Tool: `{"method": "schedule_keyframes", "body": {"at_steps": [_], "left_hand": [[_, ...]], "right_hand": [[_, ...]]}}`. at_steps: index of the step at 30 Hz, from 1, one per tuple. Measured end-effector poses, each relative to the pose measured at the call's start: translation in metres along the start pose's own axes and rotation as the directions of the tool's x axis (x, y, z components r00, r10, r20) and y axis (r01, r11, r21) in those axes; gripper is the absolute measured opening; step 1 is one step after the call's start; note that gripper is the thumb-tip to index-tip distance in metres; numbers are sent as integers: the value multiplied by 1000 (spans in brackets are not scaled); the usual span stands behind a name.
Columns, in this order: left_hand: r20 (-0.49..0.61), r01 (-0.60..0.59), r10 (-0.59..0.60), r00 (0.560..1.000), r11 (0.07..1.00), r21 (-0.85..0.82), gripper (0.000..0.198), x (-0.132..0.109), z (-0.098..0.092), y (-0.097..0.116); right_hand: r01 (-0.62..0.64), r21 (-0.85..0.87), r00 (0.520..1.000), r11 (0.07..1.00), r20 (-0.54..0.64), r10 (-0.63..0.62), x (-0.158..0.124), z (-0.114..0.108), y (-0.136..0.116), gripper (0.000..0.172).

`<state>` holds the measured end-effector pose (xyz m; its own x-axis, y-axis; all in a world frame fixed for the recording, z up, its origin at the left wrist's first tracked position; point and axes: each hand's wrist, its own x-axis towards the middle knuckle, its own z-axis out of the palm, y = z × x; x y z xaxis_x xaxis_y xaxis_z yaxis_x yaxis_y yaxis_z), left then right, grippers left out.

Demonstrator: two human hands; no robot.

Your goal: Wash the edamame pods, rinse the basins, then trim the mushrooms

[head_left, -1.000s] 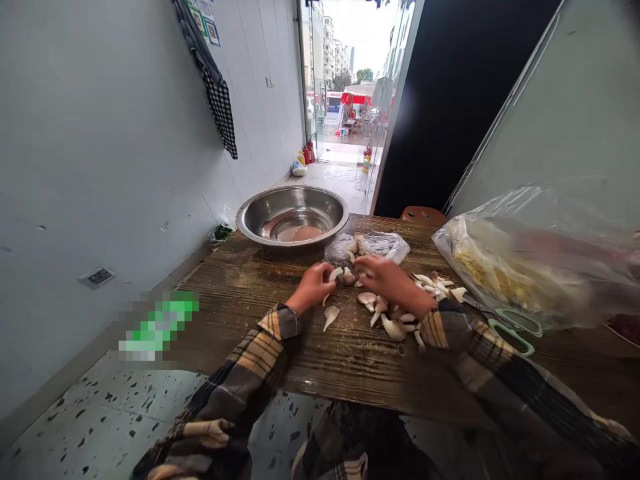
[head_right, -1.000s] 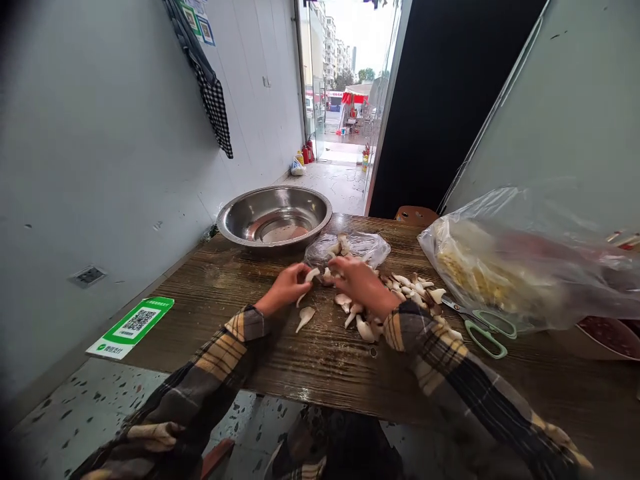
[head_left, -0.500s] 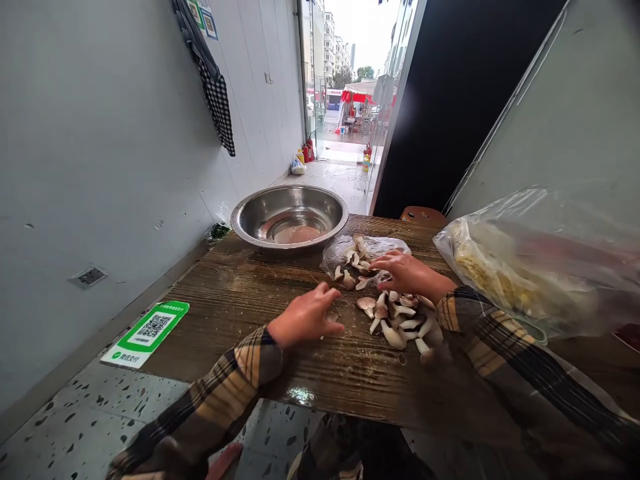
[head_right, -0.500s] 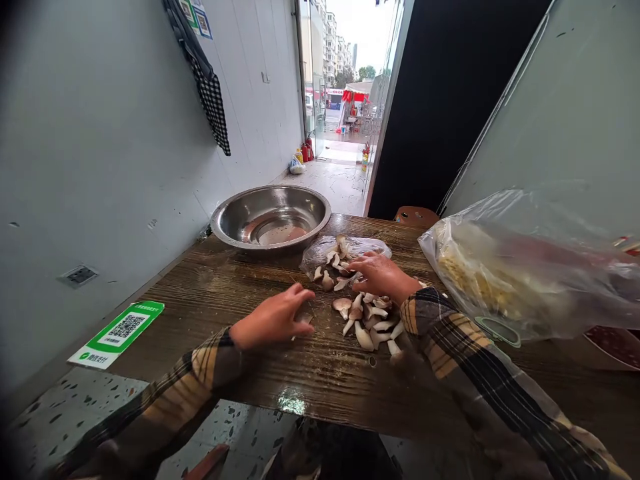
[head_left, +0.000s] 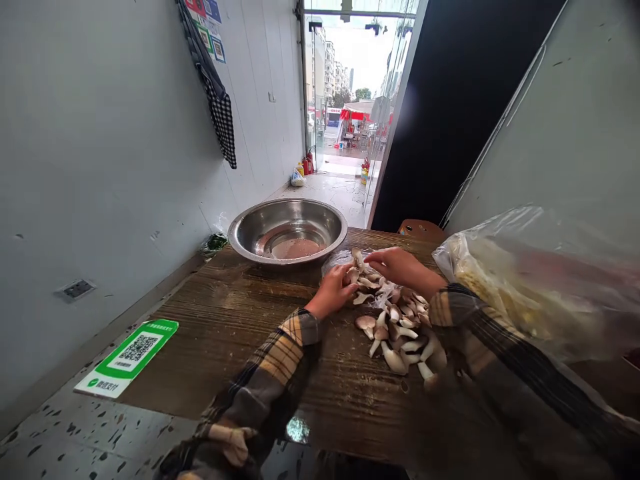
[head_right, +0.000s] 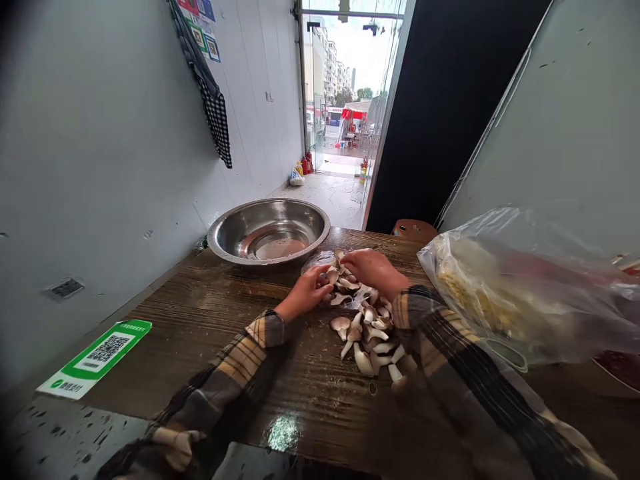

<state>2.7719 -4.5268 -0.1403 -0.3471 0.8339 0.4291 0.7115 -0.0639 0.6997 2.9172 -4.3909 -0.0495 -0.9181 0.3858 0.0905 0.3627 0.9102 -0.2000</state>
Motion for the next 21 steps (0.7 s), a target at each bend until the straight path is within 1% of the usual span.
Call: {"method": "schedule_keyframes", "body": {"at_steps": [2,4,5,8,11,13,15,18,20,21], "left_hand": [[-87,25,-20,996,998,55,43,3,2,-6],[-172,95,-67,983,982,161,42,-1,-2,-12],[-192,138,-97,977,967,214,43,-5,-5,-15],[-180,229,-177,968,914,335,49,-15,-11,-20],[-213,291,-221,952,872,394,48,-19,-8,-22],[-233,316,-244,941,879,357,45,-18,-4,-24],[-206,303,-256,944,919,250,44,-15,-1,-29],[-126,255,-246,961,966,53,44,-10,-1,-37],[-130,227,-230,965,973,-38,40,-9,-4,-40],[-155,210,-219,963,975,-73,37,-9,-6,-39]], "right_hand": [[-55,-29,998,998,17,56,23,12,1,39],[-89,-47,994,995,55,91,41,27,3,45],[-98,-51,992,994,72,102,47,34,4,46],[-119,-39,989,992,80,122,56,50,8,40],[-143,-5,988,990,54,144,52,54,15,32],[-148,18,988,989,37,147,42,49,22,32],[-132,63,991,989,26,131,29,43,28,33],[-61,224,997,973,49,51,7,35,34,35],[-4,315,998,949,63,-16,-4,33,36,33],[9,322,998,947,51,-27,-8,32,38,31]]}}
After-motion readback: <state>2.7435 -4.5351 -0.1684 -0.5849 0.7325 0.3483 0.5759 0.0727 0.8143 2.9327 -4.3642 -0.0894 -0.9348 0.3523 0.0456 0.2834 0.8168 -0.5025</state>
